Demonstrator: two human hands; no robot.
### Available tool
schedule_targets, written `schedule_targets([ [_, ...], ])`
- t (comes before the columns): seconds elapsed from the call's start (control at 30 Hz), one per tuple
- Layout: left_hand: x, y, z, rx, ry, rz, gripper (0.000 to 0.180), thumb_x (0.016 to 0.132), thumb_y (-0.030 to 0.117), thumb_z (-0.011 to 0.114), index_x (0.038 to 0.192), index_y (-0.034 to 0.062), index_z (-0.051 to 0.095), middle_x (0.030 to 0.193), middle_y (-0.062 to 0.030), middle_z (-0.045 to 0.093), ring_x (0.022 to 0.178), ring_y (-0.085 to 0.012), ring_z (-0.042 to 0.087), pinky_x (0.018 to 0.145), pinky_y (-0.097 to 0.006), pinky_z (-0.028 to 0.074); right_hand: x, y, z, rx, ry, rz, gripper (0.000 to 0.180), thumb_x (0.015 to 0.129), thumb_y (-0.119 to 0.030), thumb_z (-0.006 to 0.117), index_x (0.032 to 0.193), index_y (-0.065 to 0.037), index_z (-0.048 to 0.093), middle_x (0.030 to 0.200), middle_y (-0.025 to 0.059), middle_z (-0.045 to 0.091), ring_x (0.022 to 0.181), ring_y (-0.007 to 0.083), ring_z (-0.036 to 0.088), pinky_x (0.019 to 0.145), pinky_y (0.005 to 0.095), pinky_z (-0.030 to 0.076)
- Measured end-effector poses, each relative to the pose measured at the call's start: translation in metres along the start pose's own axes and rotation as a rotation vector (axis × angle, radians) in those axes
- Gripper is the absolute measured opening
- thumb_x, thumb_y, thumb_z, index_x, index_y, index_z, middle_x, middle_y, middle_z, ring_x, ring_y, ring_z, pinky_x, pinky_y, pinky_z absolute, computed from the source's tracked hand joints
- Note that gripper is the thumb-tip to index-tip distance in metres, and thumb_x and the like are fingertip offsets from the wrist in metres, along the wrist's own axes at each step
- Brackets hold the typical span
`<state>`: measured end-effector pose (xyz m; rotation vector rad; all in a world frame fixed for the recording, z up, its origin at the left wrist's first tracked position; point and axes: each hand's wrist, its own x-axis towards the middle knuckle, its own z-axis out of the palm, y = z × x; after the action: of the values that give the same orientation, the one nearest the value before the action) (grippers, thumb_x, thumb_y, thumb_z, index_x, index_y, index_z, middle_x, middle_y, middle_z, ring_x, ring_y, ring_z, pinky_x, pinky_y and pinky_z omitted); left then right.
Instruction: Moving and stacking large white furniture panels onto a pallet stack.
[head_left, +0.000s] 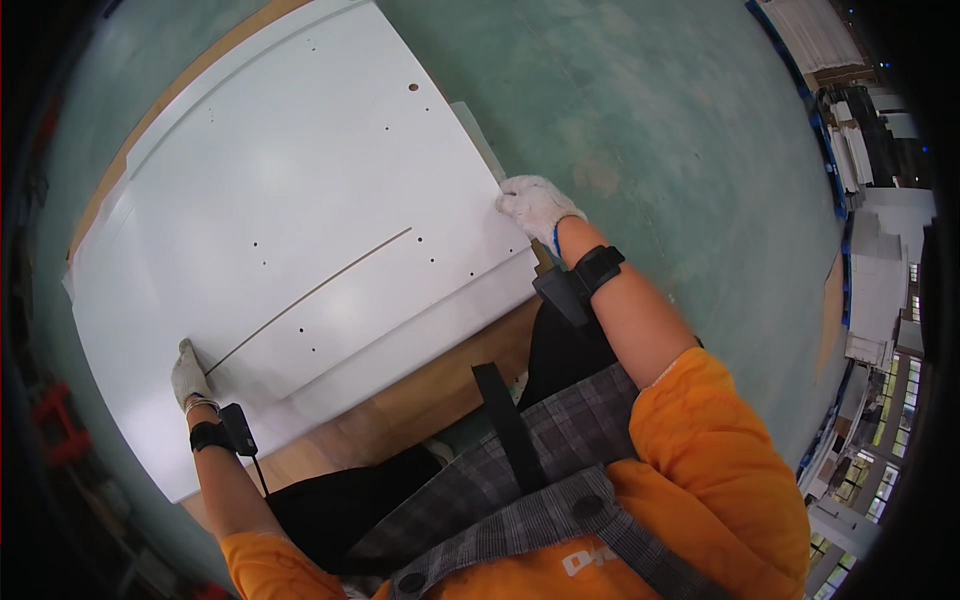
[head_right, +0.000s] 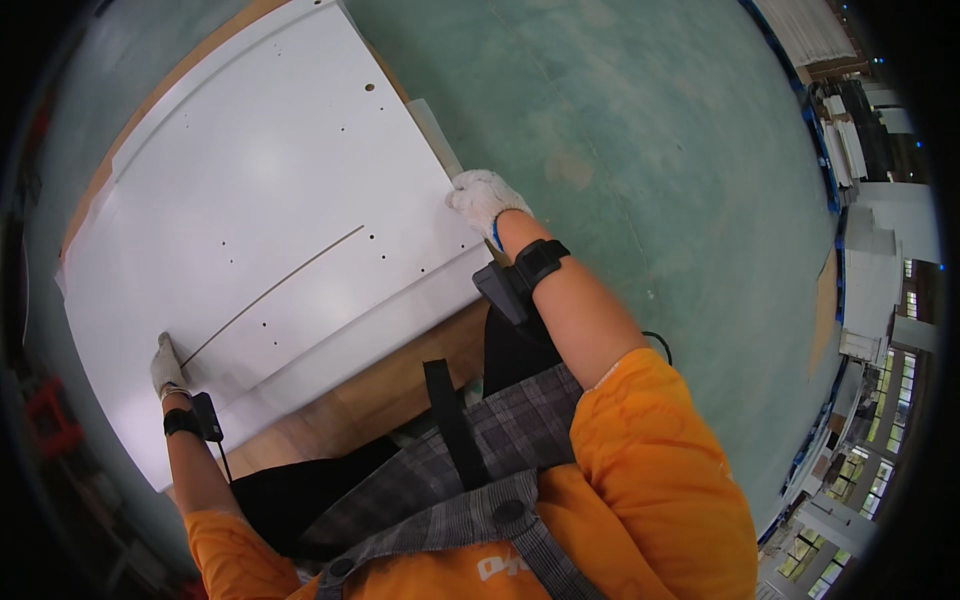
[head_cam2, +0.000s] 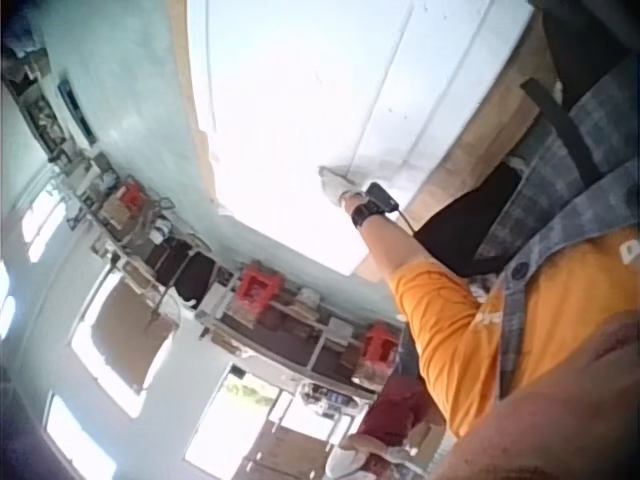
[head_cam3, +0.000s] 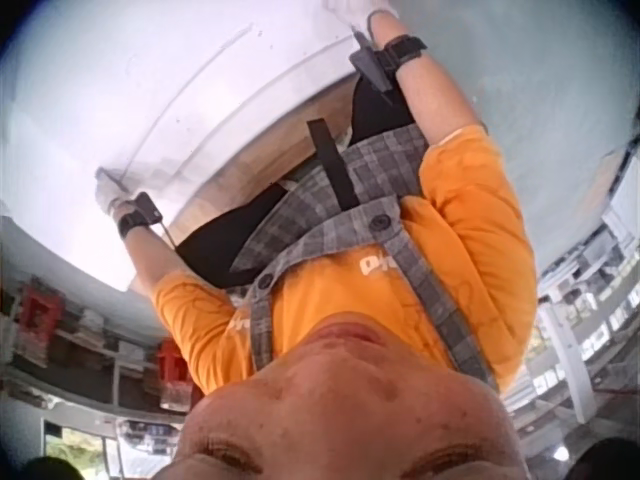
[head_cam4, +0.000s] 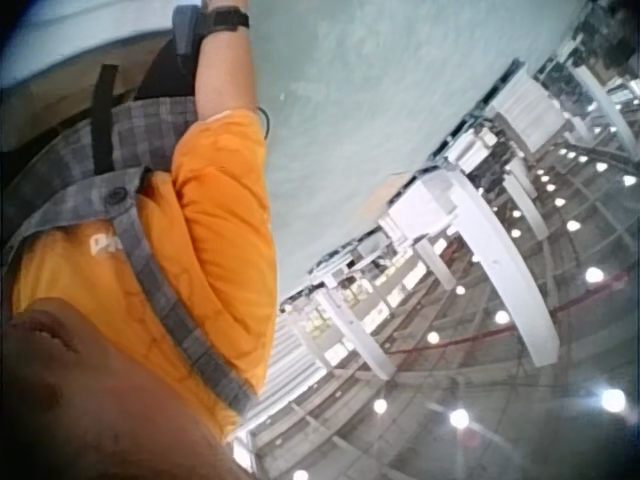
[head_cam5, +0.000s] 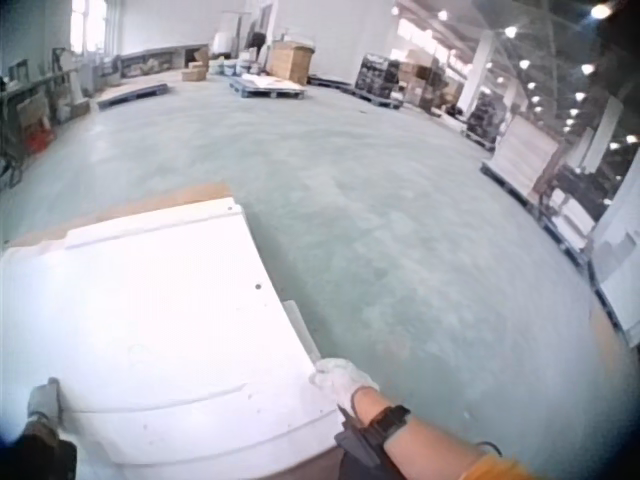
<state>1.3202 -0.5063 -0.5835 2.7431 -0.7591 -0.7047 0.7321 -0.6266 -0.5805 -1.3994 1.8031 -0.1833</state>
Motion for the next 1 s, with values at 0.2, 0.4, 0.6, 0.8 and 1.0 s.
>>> schedule_targets([
  [0.2,0.037,-0.045,-0.025,0.324,0.100,0.060,0.067,0.085,0.056,0.056,0.107,-0.0070,0.065,0.098,-0.0260,0.066,0.097,-0.0365,0.063,0.084,-0.043,0.047,-0.006,-0.020,0.009,-0.094,0.073,0.034,0.038,0.085,-0.028,0.058,0.116,-0.008,0.063,0.124,0.0109,0.061,0.111,0.0326,0.058,0.096,0.0410,0.045],
  [0.4,0.012,-0.050,-0.007,0.287,0.008,0.136,0.058,0.094,0.048,0.044,0.073,-0.0022,0.066,0.065,-0.0172,0.064,0.064,-0.0335,0.060,0.065,-0.046,0.045,-0.008,-0.031,0.003,-0.126,0.000,0.140,0.029,0.087,-0.028,0.056,0.108,-0.009,0.063,0.114,0.0132,0.063,0.108,0.0348,0.059,0.090,0.0464,0.048],
  [0.6,-0.012,-0.020,0.001,0.247,0.026,0.062,0.049,0.093,0.043,0.049,0.102,-0.0022,0.068,0.092,-0.0178,0.069,0.088,-0.0299,0.064,0.080,-0.039,0.049,-0.009,-0.016,0.003,-0.107,0.073,0.033,0.027,0.089,-0.026,0.053,0.105,-0.008,0.065,0.111,0.0139,0.064,0.106,0.0343,0.060,0.088,0.0454,0.050],
  [0.8,-0.025,-0.003,0.005,0.534,0.064,-0.015,0.062,0.093,0.047,0.047,0.127,-0.0045,0.053,0.131,-0.0259,0.053,0.120,-0.0359,0.053,0.099,-0.041,0.042,-0.005,-0.020,0.009,-0.106,0.073,0.025,0.020,0.087,-0.018,0.056,0.097,-0.006,0.069,0.110,0.0150,0.065,0.100,0.0340,0.064,0.083,0.0432,0.054],
  [1.0,-0.042,-0.008,-0.007,0.763,-0.104,-0.098,0.080,0.092,0.065,0.031,0.119,-0.0049,0.060,0.121,-0.0249,0.060,0.119,-0.0369,0.054,0.099,-0.044,0.042,-0.001,-0.027,0.015,-0.111,0.076,0.100,0.023,0.085,-0.013,0.055,0.100,-0.001,0.067,0.108,0.0183,0.065,0.099,0.0337,0.066,0.079,0.0427,0.055],
])
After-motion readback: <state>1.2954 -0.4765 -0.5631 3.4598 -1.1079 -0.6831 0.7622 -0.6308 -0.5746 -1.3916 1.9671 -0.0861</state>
